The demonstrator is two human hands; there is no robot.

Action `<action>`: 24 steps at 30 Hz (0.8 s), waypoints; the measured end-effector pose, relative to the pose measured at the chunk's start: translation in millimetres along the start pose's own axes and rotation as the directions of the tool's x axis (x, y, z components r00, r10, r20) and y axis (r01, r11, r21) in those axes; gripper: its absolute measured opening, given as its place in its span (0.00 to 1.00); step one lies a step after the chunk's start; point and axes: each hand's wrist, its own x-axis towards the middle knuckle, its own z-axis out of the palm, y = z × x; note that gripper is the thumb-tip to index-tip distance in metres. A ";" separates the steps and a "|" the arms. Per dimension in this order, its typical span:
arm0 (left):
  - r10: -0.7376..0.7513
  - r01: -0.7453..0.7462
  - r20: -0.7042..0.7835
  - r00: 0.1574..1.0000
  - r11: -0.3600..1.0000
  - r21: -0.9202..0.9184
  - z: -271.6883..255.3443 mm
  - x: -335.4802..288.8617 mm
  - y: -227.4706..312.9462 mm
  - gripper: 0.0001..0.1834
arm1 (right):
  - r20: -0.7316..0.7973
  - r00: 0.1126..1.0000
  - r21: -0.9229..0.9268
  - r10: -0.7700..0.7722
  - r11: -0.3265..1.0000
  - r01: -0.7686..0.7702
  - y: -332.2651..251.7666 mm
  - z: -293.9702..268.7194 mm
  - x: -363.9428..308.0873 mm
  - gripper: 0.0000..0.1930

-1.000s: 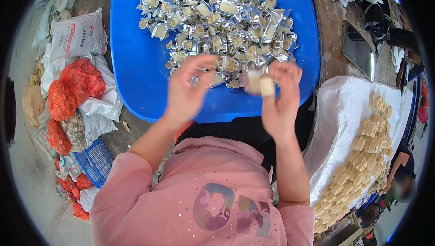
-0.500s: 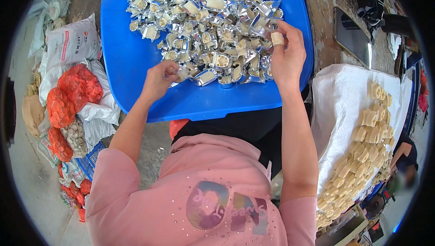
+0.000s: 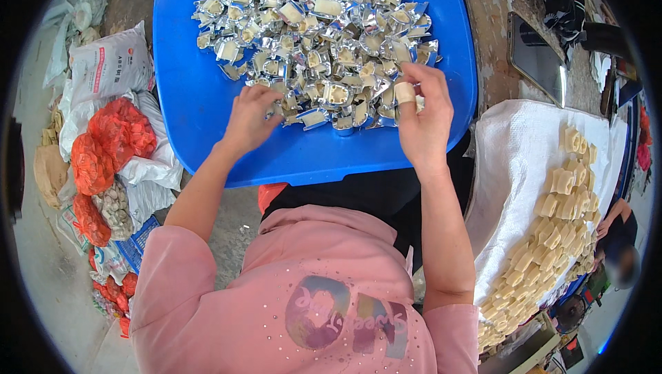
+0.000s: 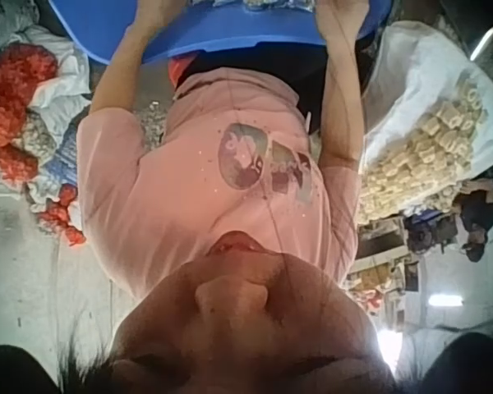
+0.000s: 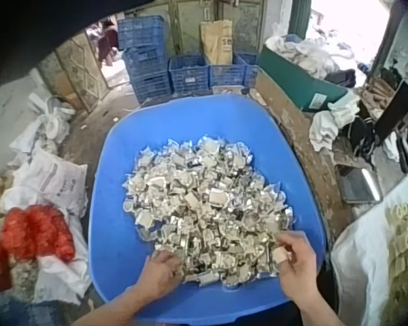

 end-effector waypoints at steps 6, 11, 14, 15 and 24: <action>0.015 -0.020 0.038 0.999 0.990 0.143 11.3 17.6 9.6 0.27 | 0.098 0.995 0.051 0.032 0.998 -0.037 -3.9 9.9 -11.8 0.16; 0.060 -0.060 0.005 0.998 0.998 -0.011 10.2 9.5 -9.1 0.27 | 0.137 0.988 0.020 0.068 0.997 -0.071 -6.4 9.3 -19.0 0.16; 0.084 -0.083 0.020 0.996 0.995 -0.048 3.2 -2.0 -22.8 0.25 | 0.150 0.985 0.029 0.089 0.995 -0.094 1.4 6.6 -22.8 0.16; 0.130 -0.128 0.053 0.990 0.991 -0.041 1.7 -4.4 -26.1 0.25 | 0.155 0.983 0.026 0.102 0.994 -0.107 3.0 4.9 -25.3 0.16; 0.196 -0.196 -0.019 0.980 0.980 0.033 9.7 -2.5 -46.1 0.19 | 0.182 0.973 0.027 0.145 0.988 -0.152 1.7 5.1 -32.5 0.18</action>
